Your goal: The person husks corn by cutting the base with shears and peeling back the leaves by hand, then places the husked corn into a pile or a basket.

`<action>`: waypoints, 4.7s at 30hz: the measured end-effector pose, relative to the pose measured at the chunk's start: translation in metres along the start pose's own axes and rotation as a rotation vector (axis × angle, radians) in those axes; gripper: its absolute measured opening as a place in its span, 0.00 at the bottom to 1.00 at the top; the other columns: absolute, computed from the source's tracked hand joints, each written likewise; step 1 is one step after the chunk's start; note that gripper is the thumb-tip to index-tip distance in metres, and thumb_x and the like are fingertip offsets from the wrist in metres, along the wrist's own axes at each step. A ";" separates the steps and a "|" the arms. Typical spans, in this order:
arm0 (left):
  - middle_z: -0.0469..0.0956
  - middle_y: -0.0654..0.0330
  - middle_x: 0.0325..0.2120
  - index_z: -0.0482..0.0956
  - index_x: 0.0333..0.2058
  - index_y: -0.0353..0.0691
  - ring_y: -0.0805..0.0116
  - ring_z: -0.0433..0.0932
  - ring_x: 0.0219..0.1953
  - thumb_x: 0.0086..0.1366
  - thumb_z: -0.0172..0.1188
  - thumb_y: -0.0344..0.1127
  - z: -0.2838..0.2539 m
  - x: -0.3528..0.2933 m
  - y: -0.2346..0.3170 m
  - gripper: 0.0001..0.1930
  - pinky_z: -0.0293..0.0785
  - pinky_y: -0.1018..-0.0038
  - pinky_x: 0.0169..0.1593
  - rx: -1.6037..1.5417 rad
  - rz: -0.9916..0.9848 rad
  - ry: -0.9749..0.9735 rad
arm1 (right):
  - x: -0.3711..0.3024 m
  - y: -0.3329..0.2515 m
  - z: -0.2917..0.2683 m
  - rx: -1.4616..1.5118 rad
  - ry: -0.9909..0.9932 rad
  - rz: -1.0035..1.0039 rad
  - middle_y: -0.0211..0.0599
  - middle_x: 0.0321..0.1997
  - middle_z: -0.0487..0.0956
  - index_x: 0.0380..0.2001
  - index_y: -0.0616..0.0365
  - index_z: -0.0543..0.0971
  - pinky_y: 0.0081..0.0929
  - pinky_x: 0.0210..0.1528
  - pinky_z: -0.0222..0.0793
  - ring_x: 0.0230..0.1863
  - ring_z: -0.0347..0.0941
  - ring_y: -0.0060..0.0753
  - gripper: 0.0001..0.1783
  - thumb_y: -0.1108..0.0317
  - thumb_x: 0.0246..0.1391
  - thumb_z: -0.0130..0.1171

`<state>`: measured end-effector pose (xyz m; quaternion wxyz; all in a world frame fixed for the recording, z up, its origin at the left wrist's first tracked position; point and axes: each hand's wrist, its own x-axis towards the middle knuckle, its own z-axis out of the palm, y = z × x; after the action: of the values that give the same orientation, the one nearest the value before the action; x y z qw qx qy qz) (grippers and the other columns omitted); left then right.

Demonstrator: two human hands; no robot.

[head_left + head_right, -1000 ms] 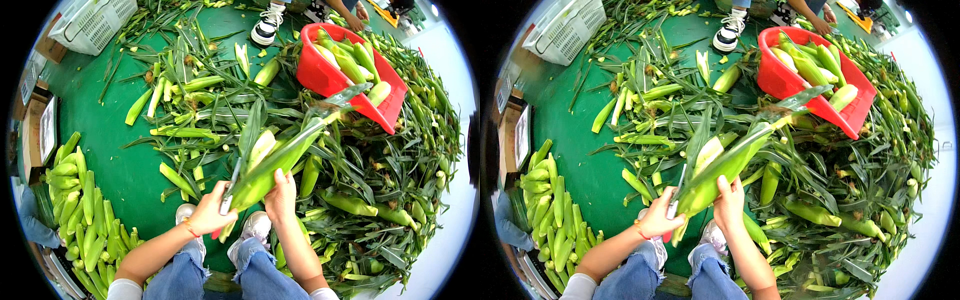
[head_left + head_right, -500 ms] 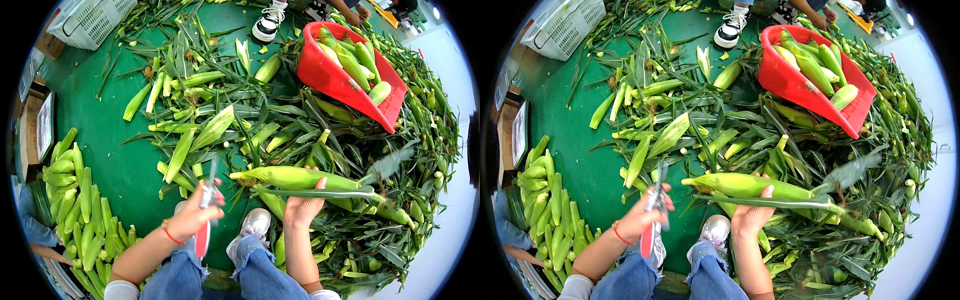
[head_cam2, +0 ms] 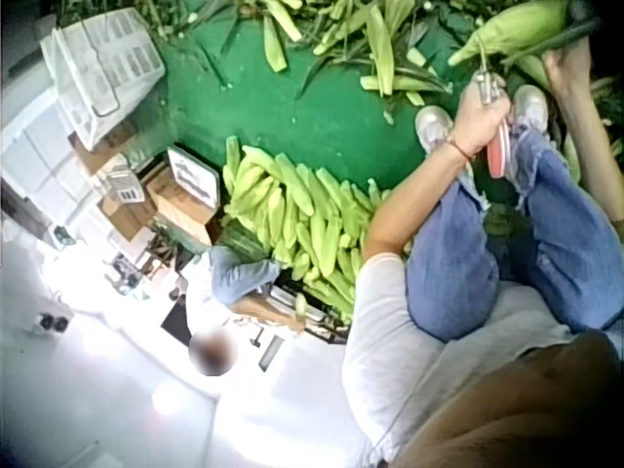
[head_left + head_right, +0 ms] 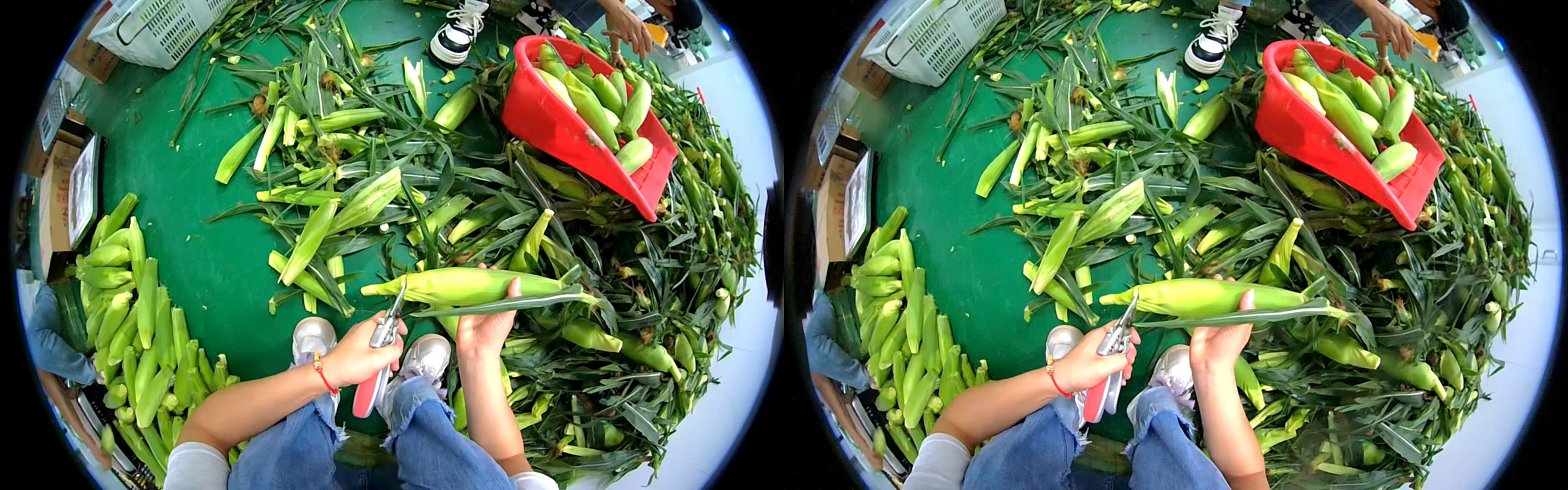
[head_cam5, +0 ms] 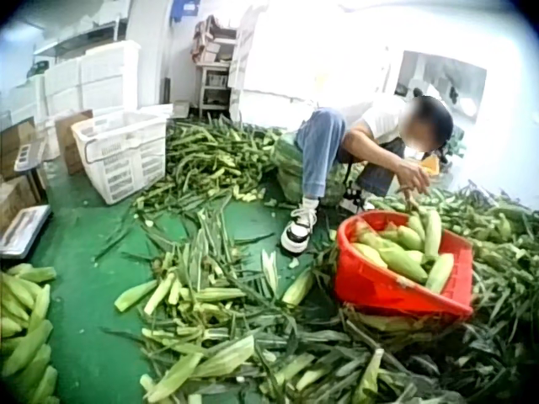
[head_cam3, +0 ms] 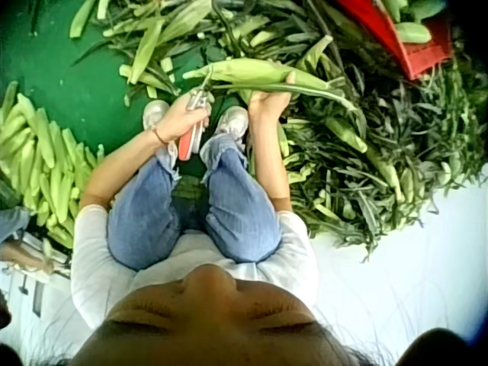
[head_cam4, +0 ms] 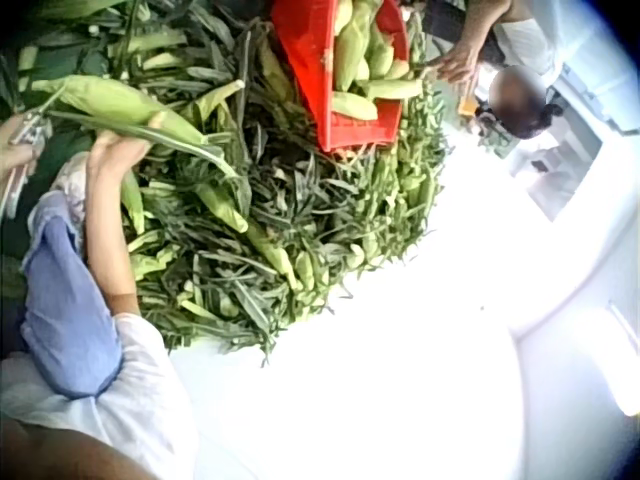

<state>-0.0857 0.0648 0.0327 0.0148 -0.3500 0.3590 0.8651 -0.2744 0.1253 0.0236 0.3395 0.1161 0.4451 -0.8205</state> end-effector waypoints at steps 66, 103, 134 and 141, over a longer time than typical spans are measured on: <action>0.73 0.62 0.27 0.66 0.41 0.38 0.70 0.73 0.26 0.53 0.61 0.31 -0.107 0.030 0.014 0.18 0.72 0.72 0.31 0.539 0.313 0.503 | 0.003 -0.031 0.022 -1.757 -0.829 -0.179 0.53 0.45 0.75 0.53 0.53 0.65 0.42 0.44 0.69 0.45 0.73 0.57 0.31 0.46 0.51 0.55; 0.69 0.60 0.31 0.63 0.48 0.40 0.71 0.70 0.33 0.51 0.45 0.19 -0.011 0.012 0.066 0.23 0.70 0.74 0.42 -0.671 0.520 0.174 | -0.020 0.032 0.064 -0.178 -0.238 0.310 0.45 0.36 0.78 0.35 0.64 0.72 0.32 0.44 0.73 0.38 0.75 0.34 0.17 0.58 0.62 0.48; 0.77 0.55 0.32 0.65 0.47 0.35 0.65 0.79 0.29 0.53 0.66 0.33 0.007 -0.006 0.085 0.26 0.75 0.72 0.32 0.807 0.749 0.433 | -0.022 0.011 0.048 -0.898 -0.721 -0.430 0.39 0.35 0.78 0.33 0.62 0.77 0.29 0.48 0.68 0.43 0.74 0.36 0.07 0.75 0.48 0.60; 0.75 0.56 0.28 0.66 0.43 0.36 0.67 0.77 0.26 0.52 0.56 0.28 0.005 0.003 0.084 0.18 0.73 0.74 0.31 0.556 0.673 0.449 | -0.023 0.018 0.052 -0.877 -0.809 -0.396 0.38 0.38 0.79 0.34 0.60 0.76 0.42 0.61 0.57 0.54 0.71 0.43 0.05 0.71 0.56 0.53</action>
<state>-0.1140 0.0046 0.0845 -0.2502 -0.3754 0.6640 0.5963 -0.2400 0.0874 0.0532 0.3387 -0.4384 0.5894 -0.5879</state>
